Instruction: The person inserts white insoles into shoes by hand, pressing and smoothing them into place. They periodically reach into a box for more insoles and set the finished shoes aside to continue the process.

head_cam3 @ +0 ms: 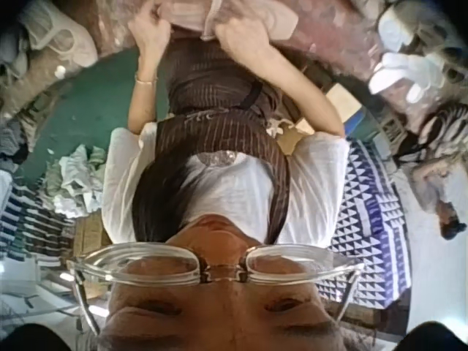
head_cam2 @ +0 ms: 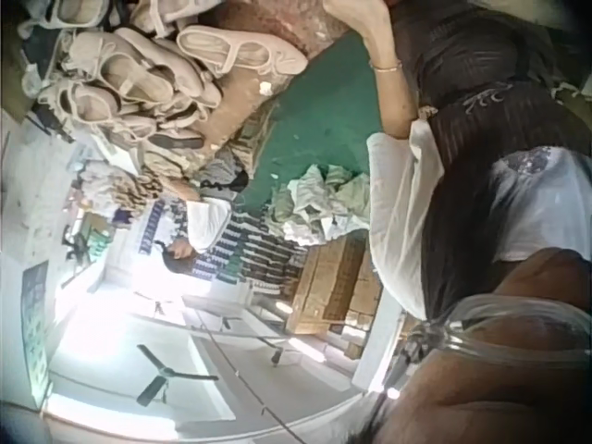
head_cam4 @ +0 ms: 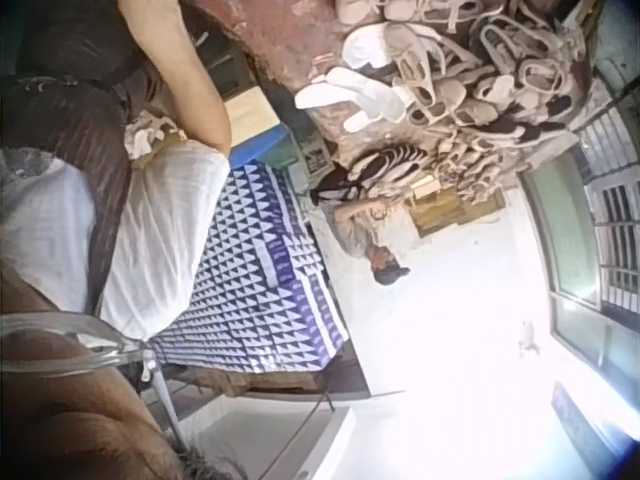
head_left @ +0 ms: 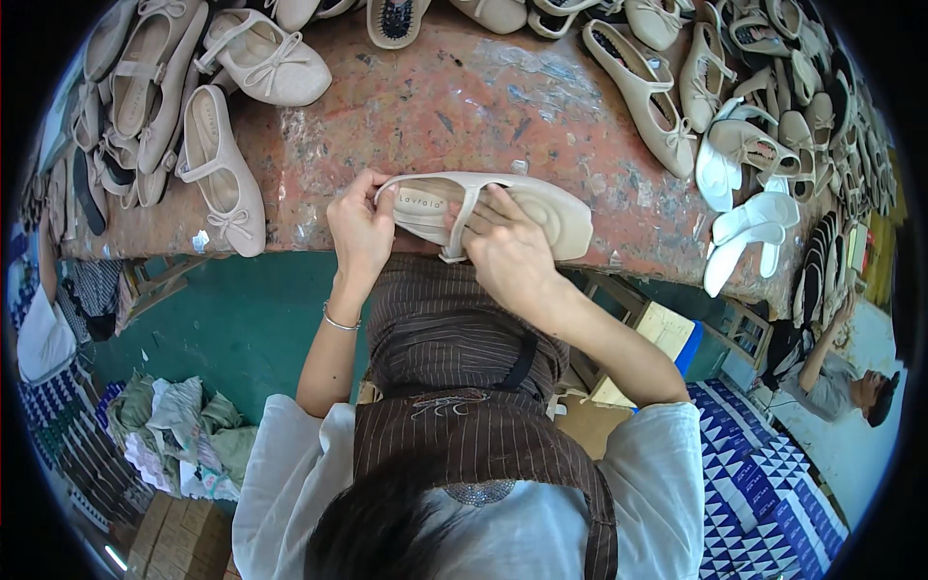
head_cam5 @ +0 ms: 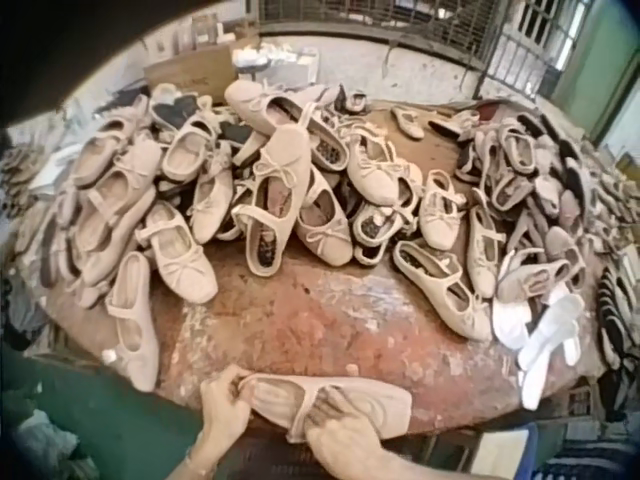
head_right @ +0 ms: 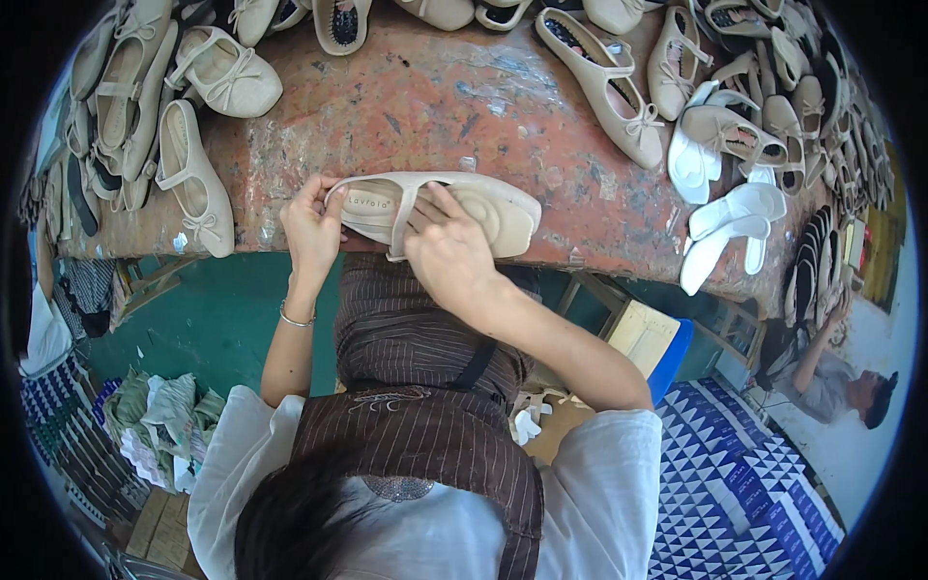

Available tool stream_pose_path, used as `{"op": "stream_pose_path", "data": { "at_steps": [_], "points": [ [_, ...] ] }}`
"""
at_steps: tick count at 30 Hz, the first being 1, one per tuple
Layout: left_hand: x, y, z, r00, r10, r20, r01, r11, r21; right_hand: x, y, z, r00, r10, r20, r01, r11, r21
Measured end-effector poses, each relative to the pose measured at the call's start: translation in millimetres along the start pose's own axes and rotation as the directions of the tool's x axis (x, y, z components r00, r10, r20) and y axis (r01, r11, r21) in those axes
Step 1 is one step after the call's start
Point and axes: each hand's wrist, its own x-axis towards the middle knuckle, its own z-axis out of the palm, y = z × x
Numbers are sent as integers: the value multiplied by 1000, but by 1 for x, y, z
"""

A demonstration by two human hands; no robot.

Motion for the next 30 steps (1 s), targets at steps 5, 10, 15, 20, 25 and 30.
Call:
{"op": "stream_pose_path", "data": {
  "at_steps": [5, 10, 15, 20, 25, 30],
  "points": [
    [-22, 9, -4, 994, -34, 100, 21, 991, 132, -4, 20, 5, 954, 134, -269, -95, 984, 153],
    [-76, 54, 24, 947, -2, 320, -113, 933, 341, 22, 48, -48, 565, 454, -689, -567, 820, 76],
    [-99, 63, 37, 843, 420, 337, -525, 779, 343, -17, 14, -47, 842, 452, -293, -279, 831, 481],
    [-102, 36, 70, 693, 429, 579, -685, 641, 345, -33, -7, 22, 844, 416, -339, -353, 906, 232],
    [-95, 43, 76, 721, 409, 559, -649, 681, 340, 30, 47, 16, 849, 470, -241, -490, 872, -25],
    [-98, 35, 78, 736, 473, 485, -639, 721, 266, -3, 21, 41, 765, 321, -558, -402, 915, -25]
  ]
}}
